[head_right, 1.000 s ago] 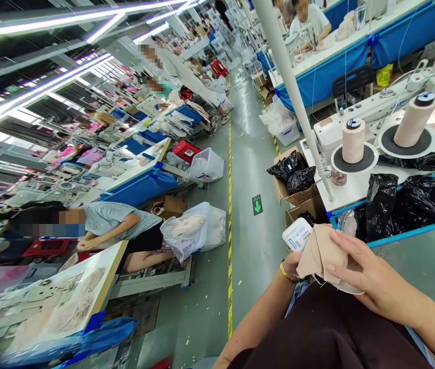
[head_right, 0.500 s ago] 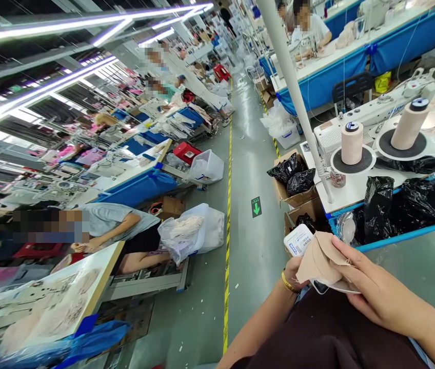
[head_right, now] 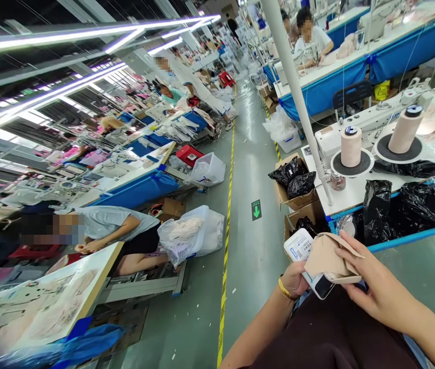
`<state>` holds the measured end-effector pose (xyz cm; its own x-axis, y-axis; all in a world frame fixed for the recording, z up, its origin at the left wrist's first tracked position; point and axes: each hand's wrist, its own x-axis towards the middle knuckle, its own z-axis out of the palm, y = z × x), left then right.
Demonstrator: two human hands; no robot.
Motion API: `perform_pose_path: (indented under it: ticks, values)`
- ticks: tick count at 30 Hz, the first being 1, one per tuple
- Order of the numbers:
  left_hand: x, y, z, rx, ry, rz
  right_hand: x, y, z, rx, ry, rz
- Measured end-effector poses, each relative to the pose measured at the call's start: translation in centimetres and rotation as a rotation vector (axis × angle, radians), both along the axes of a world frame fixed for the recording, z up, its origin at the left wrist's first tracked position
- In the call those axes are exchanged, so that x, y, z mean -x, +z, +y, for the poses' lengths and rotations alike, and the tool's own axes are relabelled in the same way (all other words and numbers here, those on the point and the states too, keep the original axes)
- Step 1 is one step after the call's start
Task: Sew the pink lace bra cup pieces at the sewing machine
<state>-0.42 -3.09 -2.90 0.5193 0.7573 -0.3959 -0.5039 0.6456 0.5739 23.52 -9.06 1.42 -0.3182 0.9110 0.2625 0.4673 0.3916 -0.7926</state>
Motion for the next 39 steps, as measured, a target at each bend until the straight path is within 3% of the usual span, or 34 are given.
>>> perform_pose_path:
  ticks: [5,10,13,18,25,28,33,39]
  values:
    - [0.4,0.6,-0.1,-0.100,-0.036,-0.004,-1.5,-2.9,0.5,0.267,-0.114,0.313]
    - [0.7,1.2,-0.5,-0.144,-0.094,-0.019,-2.8,-7.1,0.7,0.606,-0.263,0.830]
    - [0.8,1.6,-0.7,-0.166,-0.126,-0.018,-2.8,-8.3,0.7,0.727,-0.324,1.006]
    - [1.1,1.4,-0.8,-0.191,-0.098,-0.067,-2.1,-7.9,0.6,0.713,-0.294,1.062]
    - [2.4,-0.5,-0.8,-0.081,0.004,-0.200,-1.9,-6.3,1.2,0.743,-0.125,0.980]
    - [2.6,-0.7,-0.8,-0.062,0.032,-0.220,-1.5,-5.7,1.7,0.766,-0.167,1.001]
    - [2.0,-0.1,-0.7,-0.005,0.075,-0.285,-0.6,-4.8,2.5,0.878,-0.357,1.079]
    - [1.8,0.0,-0.7,0.066,0.121,-0.283,-0.5,-5.1,2.7,0.931,-0.459,1.093]
